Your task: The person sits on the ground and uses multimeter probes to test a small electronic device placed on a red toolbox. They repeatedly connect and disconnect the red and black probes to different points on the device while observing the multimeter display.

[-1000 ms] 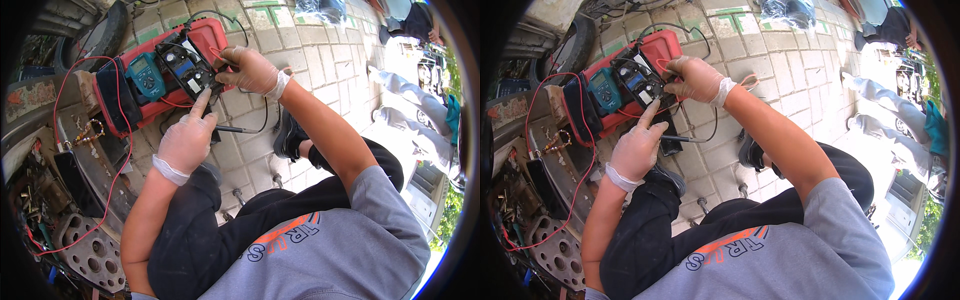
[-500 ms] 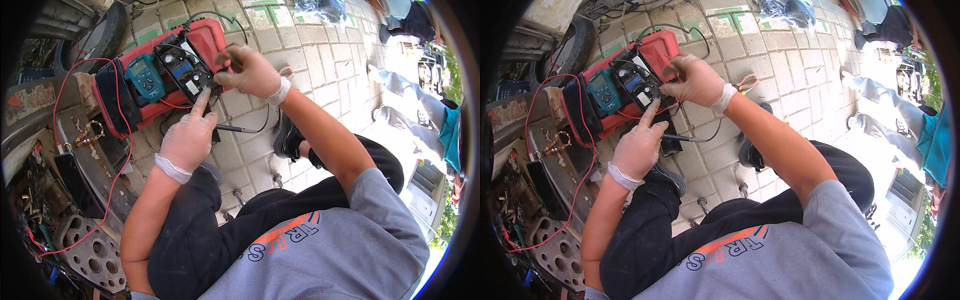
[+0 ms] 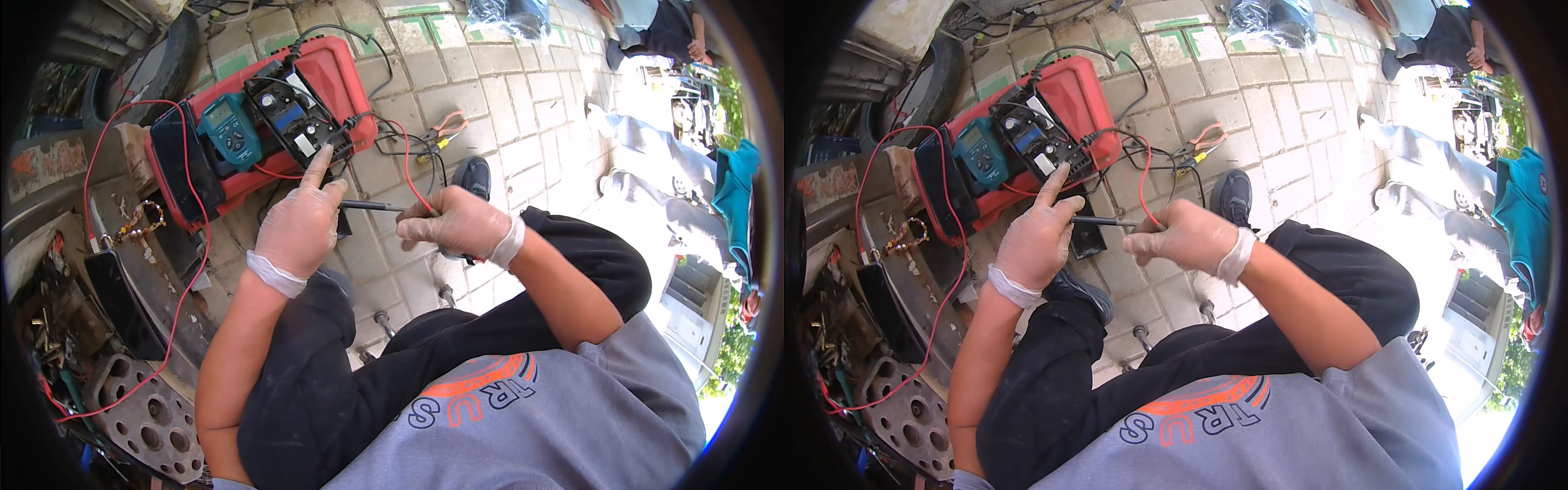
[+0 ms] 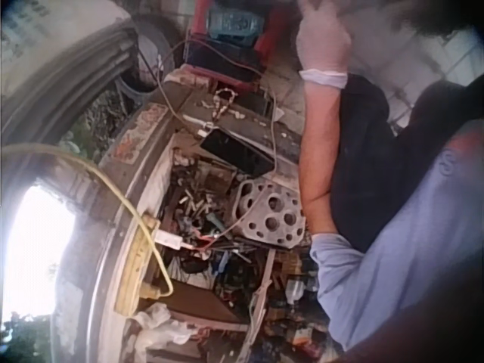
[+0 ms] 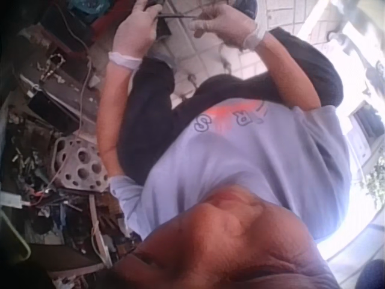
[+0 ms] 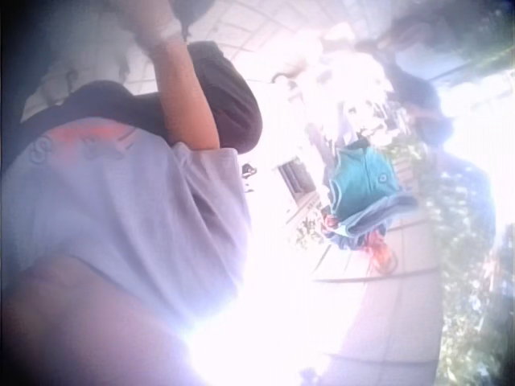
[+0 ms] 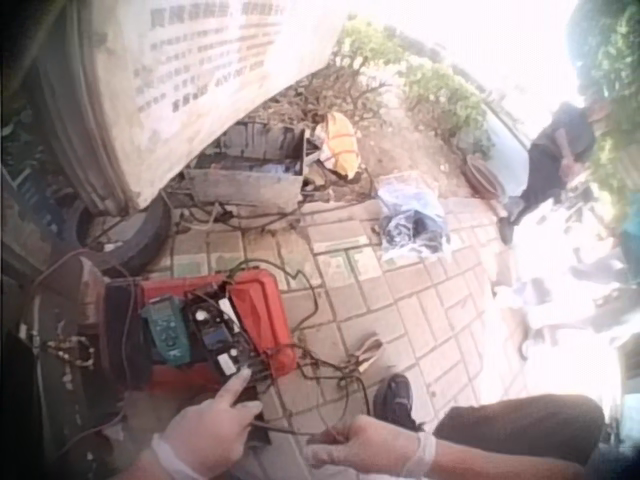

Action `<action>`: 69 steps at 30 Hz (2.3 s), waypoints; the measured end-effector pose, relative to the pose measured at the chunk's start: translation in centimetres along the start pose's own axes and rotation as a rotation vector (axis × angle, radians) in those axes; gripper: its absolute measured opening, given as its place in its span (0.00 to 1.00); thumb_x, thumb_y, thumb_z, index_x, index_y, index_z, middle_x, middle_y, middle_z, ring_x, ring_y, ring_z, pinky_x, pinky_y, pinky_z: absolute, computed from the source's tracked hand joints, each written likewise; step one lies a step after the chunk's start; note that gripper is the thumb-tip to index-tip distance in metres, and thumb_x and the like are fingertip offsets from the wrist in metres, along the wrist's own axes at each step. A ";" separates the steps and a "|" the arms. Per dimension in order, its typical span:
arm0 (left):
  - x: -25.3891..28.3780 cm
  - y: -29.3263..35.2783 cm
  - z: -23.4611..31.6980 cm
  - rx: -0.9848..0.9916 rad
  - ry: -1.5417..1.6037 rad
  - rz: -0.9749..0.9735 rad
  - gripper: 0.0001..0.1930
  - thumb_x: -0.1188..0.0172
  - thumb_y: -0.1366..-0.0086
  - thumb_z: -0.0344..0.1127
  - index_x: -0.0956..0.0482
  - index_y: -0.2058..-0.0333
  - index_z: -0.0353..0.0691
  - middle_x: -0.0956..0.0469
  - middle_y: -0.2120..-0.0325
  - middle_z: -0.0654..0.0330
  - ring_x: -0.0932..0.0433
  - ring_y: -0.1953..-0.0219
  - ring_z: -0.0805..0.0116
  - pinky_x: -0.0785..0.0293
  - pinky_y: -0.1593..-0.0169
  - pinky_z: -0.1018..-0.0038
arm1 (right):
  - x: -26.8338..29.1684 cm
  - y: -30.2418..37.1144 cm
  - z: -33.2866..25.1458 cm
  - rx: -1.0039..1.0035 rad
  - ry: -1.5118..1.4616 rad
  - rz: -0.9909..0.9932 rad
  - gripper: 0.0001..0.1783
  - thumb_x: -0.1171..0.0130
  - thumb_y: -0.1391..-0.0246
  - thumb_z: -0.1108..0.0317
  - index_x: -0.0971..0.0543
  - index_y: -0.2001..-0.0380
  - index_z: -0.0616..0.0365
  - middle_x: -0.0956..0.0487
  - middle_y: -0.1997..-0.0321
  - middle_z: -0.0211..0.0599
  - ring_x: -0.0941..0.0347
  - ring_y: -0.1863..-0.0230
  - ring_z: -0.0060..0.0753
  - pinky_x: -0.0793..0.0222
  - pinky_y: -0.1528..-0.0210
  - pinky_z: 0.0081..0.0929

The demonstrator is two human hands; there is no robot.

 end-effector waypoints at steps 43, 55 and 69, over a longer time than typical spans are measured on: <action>-1.0 0.5 -0.1 0.133 0.591 0.061 0.18 0.34 0.38 0.25 0.20 0.49 0.40 0.25 0.65 0.53 0.23 0.63 0.55 0.26 0.55 0.68 | -4.3 -4.5 -0.1 0.695 -0.777 0.352 0.06 0.36 0.40 0.73 0.21 0.61 0.61 0.25 0.76 0.23 0.35 0.79 0.12 0.41 0.77 0.17; -1.1 0.7 -0.2 0.123 0.596 0.042 0.22 0.35 0.38 0.25 0.21 0.44 0.42 0.26 0.66 0.54 0.24 0.64 0.57 0.26 0.57 0.69 | -4.5 -4.7 -0.1 0.681 -0.751 0.367 0.06 0.35 0.40 0.73 0.21 0.61 0.60 0.24 0.74 0.22 0.33 0.75 0.11 0.38 0.73 0.16; -1.3 0.8 -0.1 0.146 0.631 0.014 0.21 0.37 0.36 0.24 0.21 0.44 0.42 0.27 0.66 0.56 0.25 0.67 0.61 0.27 0.59 0.71 | -4.5 -5.0 0.2 0.790 -0.646 0.367 0.11 0.31 0.44 0.72 0.22 0.60 0.60 0.22 0.67 0.24 0.33 0.69 0.11 0.34 0.68 0.15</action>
Point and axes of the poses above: each hand's wrist, its own y-axis away from the middle knuckle, its own x-axis out of the back of the hand, z = x × y, the point moved 1 cm from there along -y, towards the middle knuckle
